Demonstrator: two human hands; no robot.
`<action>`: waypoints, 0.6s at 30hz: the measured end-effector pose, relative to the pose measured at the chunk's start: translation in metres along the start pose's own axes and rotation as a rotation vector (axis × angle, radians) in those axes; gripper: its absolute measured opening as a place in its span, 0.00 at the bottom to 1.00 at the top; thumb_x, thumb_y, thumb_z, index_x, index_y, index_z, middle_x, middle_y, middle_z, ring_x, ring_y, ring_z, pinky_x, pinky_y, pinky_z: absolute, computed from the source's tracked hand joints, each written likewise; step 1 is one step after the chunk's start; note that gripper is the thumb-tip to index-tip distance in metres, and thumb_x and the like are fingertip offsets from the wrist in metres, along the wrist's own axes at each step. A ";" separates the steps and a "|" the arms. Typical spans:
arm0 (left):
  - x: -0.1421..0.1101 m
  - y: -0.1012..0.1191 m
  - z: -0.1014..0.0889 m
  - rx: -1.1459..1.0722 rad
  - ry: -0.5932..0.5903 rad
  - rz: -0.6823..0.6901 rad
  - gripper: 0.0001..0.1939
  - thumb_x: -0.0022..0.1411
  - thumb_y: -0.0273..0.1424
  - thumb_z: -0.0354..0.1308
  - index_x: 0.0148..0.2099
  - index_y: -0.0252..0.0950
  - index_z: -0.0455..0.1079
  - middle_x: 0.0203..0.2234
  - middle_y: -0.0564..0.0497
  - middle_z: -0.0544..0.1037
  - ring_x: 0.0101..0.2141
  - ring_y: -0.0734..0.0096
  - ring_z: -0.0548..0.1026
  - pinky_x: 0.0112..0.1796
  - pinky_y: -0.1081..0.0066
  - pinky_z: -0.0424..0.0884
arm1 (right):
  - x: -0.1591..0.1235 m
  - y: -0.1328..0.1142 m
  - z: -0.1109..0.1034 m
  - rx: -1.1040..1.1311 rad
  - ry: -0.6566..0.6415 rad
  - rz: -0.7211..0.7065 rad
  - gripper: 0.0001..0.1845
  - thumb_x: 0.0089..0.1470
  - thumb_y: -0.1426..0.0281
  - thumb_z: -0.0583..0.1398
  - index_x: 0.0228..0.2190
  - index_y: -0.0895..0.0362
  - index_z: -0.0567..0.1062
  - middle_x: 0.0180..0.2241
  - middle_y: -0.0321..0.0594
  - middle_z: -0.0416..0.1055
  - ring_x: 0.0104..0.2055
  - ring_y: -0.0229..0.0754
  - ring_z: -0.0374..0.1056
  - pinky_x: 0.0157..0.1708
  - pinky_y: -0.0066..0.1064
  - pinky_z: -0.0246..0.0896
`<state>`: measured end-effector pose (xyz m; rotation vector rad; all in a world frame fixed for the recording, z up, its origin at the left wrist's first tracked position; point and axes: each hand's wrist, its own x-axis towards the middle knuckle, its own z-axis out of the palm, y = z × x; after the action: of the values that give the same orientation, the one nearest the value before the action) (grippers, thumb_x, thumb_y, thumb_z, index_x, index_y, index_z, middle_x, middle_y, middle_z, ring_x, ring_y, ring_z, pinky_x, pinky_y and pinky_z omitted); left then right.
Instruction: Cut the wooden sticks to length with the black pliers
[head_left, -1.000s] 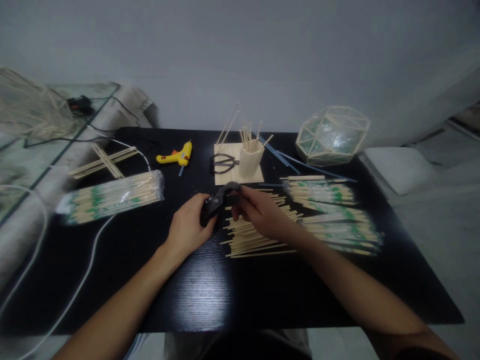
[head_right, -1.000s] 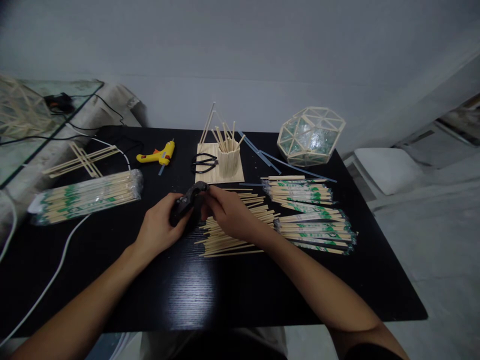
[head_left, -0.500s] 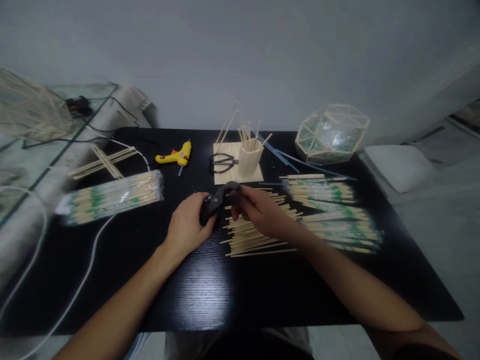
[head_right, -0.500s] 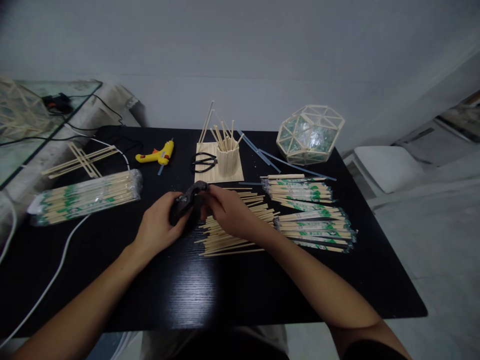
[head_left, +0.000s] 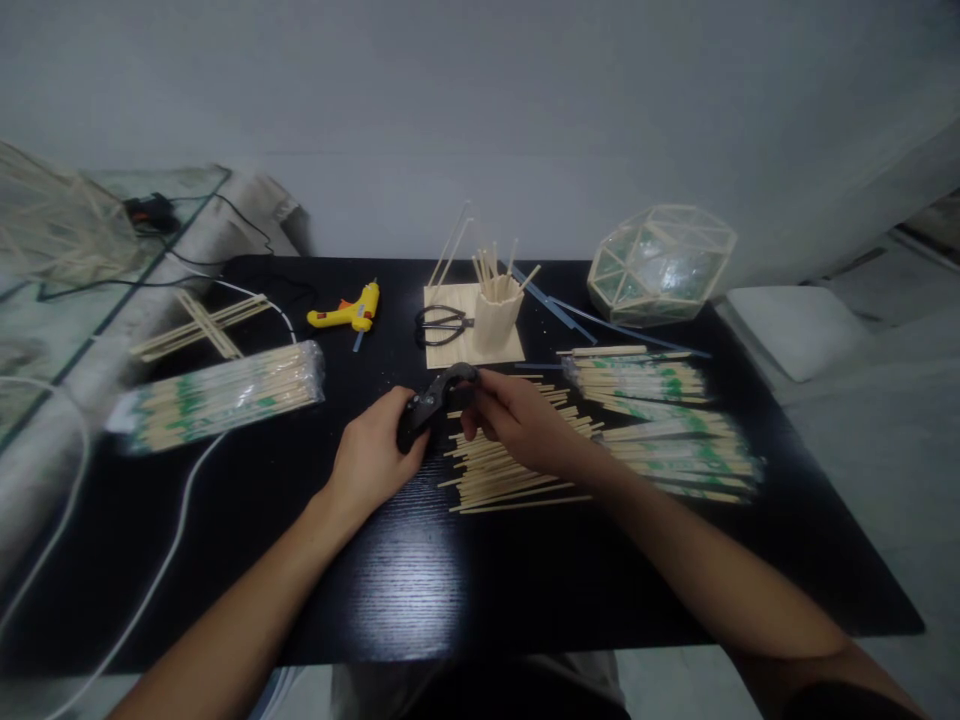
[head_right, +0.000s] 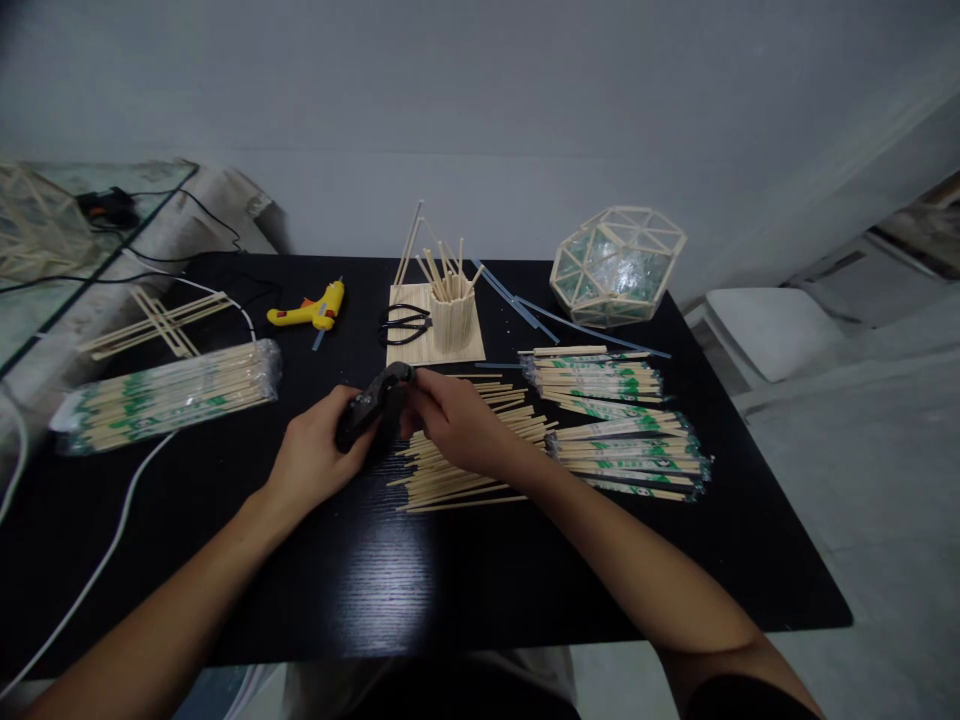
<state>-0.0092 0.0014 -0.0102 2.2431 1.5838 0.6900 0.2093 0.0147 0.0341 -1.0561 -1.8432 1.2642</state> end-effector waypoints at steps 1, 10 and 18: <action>0.000 0.000 0.000 -0.003 -0.002 0.000 0.10 0.62 0.31 0.57 0.46 0.39 0.66 0.35 0.50 0.77 0.35 0.63 0.77 0.37 0.68 0.70 | 0.000 0.000 0.000 -0.009 -0.001 -0.004 0.16 0.69 0.70 0.50 0.28 0.57 0.68 0.22 0.33 0.68 0.23 0.34 0.60 0.28 0.28 0.56; -0.001 0.000 0.000 0.016 -0.020 -0.036 0.06 0.62 0.32 0.57 0.41 0.39 0.66 0.29 0.52 0.76 0.29 0.65 0.75 0.31 0.70 0.66 | 0.001 0.001 0.000 -0.011 0.009 0.016 0.16 0.68 0.71 0.51 0.27 0.56 0.68 0.21 0.33 0.67 0.24 0.35 0.60 0.29 0.28 0.56; 0.004 0.002 0.000 -0.257 -0.040 -0.181 0.11 0.66 0.40 0.56 0.38 0.38 0.71 0.26 0.55 0.74 0.28 0.70 0.72 0.31 0.72 0.65 | -0.002 0.001 0.003 0.004 0.016 0.016 0.11 0.69 0.70 0.50 0.43 0.58 0.72 0.24 0.32 0.70 0.26 0.35 0.63 0.31 0.28 0.58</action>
<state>-0.0065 0.0047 -0.0082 1.8930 1.5571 0.7461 0.2078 0.0123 0.0322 -1.0781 -1.8227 1.2643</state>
